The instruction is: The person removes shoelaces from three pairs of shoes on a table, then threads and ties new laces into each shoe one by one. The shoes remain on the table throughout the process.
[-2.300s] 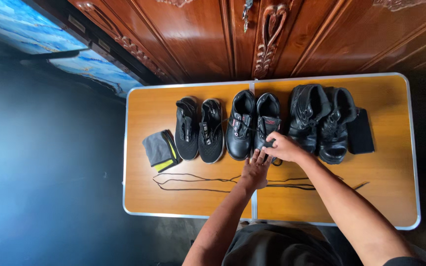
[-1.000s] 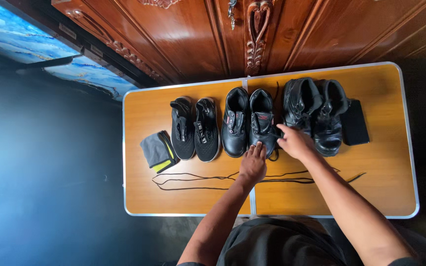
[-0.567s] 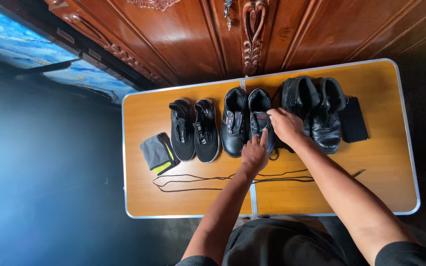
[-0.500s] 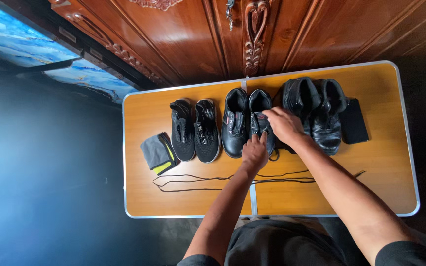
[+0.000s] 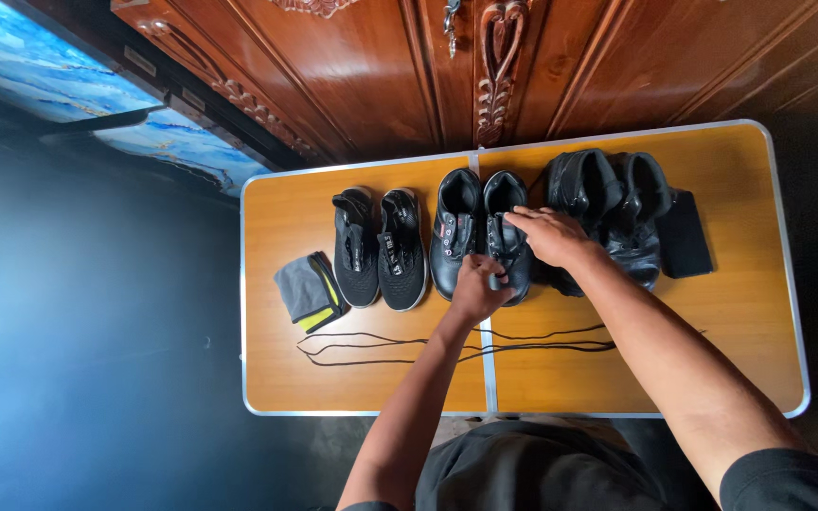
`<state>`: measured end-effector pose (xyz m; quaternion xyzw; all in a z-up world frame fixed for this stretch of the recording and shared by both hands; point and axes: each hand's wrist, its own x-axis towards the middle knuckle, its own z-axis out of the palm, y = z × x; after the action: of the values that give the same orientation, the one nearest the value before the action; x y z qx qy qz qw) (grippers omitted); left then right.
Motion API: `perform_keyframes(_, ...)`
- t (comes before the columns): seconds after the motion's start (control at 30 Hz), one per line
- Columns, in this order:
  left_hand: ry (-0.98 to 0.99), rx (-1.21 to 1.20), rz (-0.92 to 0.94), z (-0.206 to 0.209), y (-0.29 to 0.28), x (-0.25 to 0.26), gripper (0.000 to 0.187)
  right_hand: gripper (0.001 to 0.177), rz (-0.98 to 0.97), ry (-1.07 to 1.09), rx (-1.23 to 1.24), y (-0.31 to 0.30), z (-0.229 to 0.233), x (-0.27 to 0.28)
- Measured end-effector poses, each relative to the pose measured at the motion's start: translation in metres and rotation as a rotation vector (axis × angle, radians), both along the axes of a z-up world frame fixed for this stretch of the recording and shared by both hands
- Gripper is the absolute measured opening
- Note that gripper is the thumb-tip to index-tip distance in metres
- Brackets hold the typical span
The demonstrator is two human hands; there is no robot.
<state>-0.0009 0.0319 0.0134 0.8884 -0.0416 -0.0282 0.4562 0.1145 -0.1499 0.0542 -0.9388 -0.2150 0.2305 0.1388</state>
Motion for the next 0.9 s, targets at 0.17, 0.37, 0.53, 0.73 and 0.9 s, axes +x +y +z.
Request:
perform_keyframes(0.17, 0.161, -0.617, 0.158, 0.006, 0.015, -0.003, 0.024, 0.063, -0.007, -0.004, 0.036, 0.000, -0.006, 0.003)
perform_keyframes(0.37, -0.139, -0.784, 0.209, 0.022, 0.050, -0.009, 0.027, 0.066, -0.003, -0.004, 0.060, -0.003, -0.006, 0.002)
perform_keyframes(0.53, -0.088, -1.028, 0.513, 0.023, 0.079, 0.005, 0.011, 0.074, -0.008, -0.021, 0.030, 0.000, -0.002, -0.002)
perform_keyframes(0.73, 0.127, -0.244, 0.903, 0.021, 0.076, 0.017, 0.077, 0.061, -0.080, -0.320, 0.170, 0.000, -0.001, -0.023)
perform_keyframes(0.9, -0.097, 0.387, 0.585, 0.022, 0.007, -0.041, 0.108, 0.041, -0.292, -0.554, 0.308, 0.002, -0.018, -0.052)
